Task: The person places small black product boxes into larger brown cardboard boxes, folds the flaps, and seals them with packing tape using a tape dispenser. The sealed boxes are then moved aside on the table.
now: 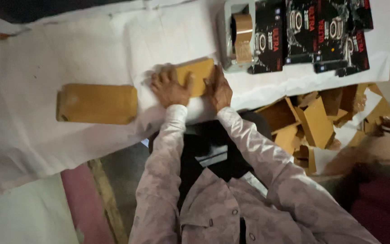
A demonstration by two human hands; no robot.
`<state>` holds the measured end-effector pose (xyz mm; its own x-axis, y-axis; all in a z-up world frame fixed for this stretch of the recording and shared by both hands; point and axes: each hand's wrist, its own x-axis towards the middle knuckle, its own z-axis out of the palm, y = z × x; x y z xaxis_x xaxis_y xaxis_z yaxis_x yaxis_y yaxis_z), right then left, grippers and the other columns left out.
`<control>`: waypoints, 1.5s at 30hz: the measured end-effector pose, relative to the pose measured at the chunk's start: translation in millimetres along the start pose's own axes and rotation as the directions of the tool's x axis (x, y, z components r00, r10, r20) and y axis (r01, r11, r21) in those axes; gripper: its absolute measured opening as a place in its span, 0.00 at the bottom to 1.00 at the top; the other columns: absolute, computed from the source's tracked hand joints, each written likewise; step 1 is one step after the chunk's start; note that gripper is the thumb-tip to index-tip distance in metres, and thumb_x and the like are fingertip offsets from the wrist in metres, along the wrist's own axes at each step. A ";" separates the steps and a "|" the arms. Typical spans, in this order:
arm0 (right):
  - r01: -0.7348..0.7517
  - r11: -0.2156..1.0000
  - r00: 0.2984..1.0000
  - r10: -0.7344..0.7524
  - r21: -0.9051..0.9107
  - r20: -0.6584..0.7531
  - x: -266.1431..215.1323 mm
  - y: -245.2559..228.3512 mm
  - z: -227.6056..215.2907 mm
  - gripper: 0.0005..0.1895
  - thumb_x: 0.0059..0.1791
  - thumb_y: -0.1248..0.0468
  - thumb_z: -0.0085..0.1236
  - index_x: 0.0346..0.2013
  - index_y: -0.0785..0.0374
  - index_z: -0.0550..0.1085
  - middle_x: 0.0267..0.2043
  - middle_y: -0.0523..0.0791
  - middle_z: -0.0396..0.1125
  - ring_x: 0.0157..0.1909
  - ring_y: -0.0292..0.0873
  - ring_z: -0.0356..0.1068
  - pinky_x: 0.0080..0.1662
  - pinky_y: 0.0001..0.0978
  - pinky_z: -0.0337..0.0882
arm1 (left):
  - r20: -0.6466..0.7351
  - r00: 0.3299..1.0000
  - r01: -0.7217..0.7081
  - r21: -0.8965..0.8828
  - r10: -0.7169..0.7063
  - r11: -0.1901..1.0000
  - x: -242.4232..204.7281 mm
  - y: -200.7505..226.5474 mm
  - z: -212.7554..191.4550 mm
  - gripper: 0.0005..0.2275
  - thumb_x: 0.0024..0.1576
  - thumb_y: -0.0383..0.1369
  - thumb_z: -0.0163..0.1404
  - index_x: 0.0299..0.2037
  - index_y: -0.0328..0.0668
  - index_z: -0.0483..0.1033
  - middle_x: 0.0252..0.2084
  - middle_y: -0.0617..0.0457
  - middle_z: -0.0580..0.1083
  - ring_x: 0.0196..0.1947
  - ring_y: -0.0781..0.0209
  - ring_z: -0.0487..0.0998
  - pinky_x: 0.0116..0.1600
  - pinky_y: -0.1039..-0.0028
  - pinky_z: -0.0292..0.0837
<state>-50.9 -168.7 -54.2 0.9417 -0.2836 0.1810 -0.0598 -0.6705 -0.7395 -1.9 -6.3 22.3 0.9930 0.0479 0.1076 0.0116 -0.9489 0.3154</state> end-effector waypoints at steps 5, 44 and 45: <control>-0.153 0.786 0.986 0.077 0.599 0.150 9.6 39.5 -8.1 0.37 0.53 0.68 0.45 0.78 0.64 0.52 0.75 0.53 0.59 0.73 0.50 0.63 0.68 0.37 0.64 | -0.006 0.998 -0.057 -0.095 0.057 0.994 -11.2 68.5 0.0 0.42 0.53 0.69 0.44 0.74 0.56 0.58 0.78 0.41 0.49 0.78 0.41 0.37 0.70 0.29 0.14; -0.628 0.354 0.744 0.533 0.693 0.402 123.2 -16.8 -153.6 0.07 0.48 0.68 0.59 0.38 0.66 0.80 0.31 0.49 0.74 0.28 0.47 0.75 0.32 0.44 0.78 | 0.142 0.989 -0.038 -0.053 0.045 0.998 -11.6 77.9 7.5 0.47 0.43 0.55 0.52 0.72 0.32 0.55 0.74 0.40 0.55 0.77 0.46 0.46 0.71 0.31 0.15; -0.620 0.336 0.747 0.530 0.709 0.402 119.7 -22.0 -154.4 0.09 0.48 0.68 0.58 0.40 0.67 0.81 0.31 0.48 0.74 0.29 0.46 0.75 0.33 0.44 0.78 | 0.139 0.989 -0.035 -0.054 0.043 0.998 -12.9 77.0 7.1 0.47 0.43 0.55 0.52 0.72 0.32 0.55 0.74 0.41 0.56 0.77 0.46 0.46 0.71 0.31 0.15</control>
<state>12.0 -293.8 83.8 0.8048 -0.2914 -0.5171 -0.3690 0.4366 -0.8205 -13.0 -82.2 38.6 0.9993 -0.0363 -0.0111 -0.0298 -0.9316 0.3622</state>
